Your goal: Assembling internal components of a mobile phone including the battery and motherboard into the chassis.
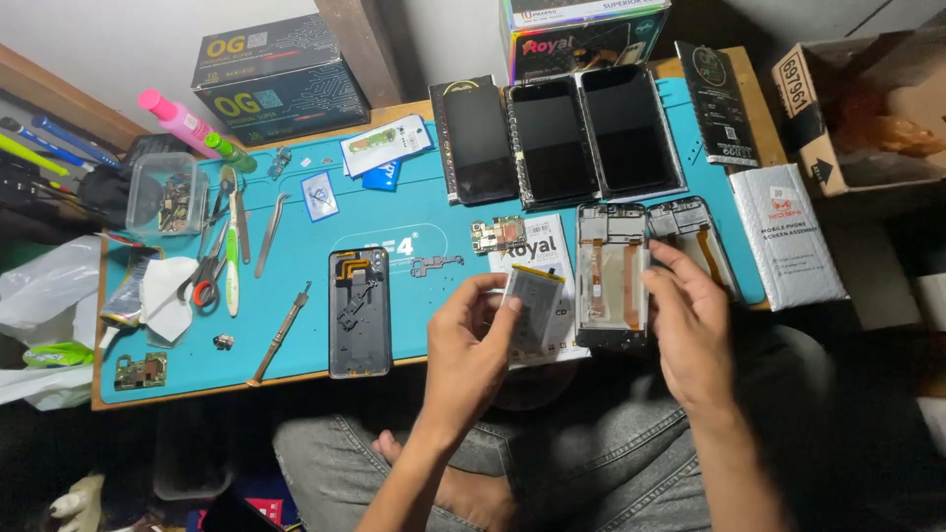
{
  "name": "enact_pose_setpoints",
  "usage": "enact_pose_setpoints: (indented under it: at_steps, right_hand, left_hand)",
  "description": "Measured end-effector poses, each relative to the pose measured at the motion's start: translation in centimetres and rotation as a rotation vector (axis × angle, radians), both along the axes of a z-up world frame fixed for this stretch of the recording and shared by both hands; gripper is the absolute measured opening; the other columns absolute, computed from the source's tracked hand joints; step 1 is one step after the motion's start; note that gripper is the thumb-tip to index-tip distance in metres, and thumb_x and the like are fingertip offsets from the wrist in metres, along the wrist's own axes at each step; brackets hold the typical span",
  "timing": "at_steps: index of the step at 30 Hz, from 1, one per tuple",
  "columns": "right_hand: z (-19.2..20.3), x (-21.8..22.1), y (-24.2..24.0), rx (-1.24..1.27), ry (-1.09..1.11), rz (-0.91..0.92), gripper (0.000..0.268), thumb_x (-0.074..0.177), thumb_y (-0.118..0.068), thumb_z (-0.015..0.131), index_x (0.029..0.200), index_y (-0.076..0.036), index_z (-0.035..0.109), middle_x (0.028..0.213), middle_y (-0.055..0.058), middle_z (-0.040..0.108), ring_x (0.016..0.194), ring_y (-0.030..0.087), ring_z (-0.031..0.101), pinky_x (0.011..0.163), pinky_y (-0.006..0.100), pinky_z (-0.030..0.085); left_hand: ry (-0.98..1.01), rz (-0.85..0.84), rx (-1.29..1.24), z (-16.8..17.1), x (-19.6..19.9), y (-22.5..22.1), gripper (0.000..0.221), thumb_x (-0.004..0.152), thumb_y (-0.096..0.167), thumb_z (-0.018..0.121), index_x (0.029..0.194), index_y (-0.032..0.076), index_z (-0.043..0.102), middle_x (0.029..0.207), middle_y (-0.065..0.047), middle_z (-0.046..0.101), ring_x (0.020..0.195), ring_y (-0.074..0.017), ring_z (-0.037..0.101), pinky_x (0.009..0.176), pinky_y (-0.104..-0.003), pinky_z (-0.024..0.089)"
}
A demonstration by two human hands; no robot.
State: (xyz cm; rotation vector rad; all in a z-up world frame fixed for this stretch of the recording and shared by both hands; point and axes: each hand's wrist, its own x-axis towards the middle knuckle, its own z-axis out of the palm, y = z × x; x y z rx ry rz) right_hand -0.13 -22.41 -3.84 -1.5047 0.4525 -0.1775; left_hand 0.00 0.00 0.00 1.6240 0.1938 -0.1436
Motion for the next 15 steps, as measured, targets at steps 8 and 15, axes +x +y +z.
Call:
enact_pose_setpoints:
  at_steps: [8,15]
  right_hand:
    - [1.4,0.3,0.1,-0.209,-0.06,0.098,0.049,0.104,-0.003,0.061,0.152,0.006,0.058,0.121,0.025,0.073,0.113,0.022,0.067,0.103,0.044,0.058]
    - [3.1,0.4,0.4,-0.556,-0.095,0.209,0.063,0.092,0.006,0.065,0.149,0.023,0.048,0.134,0.039,0.067,0.109,0.035,0.076,0.088,0.035,0.064]
  left_hand:
    - [0.015,0.072,-0.067,-0.3,-0.7,1.0,0.029,0.098,0.005,0.07,0.126,0.003,0.075,0.095,-0.015,0.086,0.083,-0.0152,0.071,0.077,-0.034,0.062]
    - [-0.011,0.025,-0.124,-0.6,-1.4,1.4,0.028,0.099,0.004,0.069,0.126,-0.003,0.073,0.095,-0.01,0.079,0.082,-0.0126,0.071,0.076,-0.027,0.061]
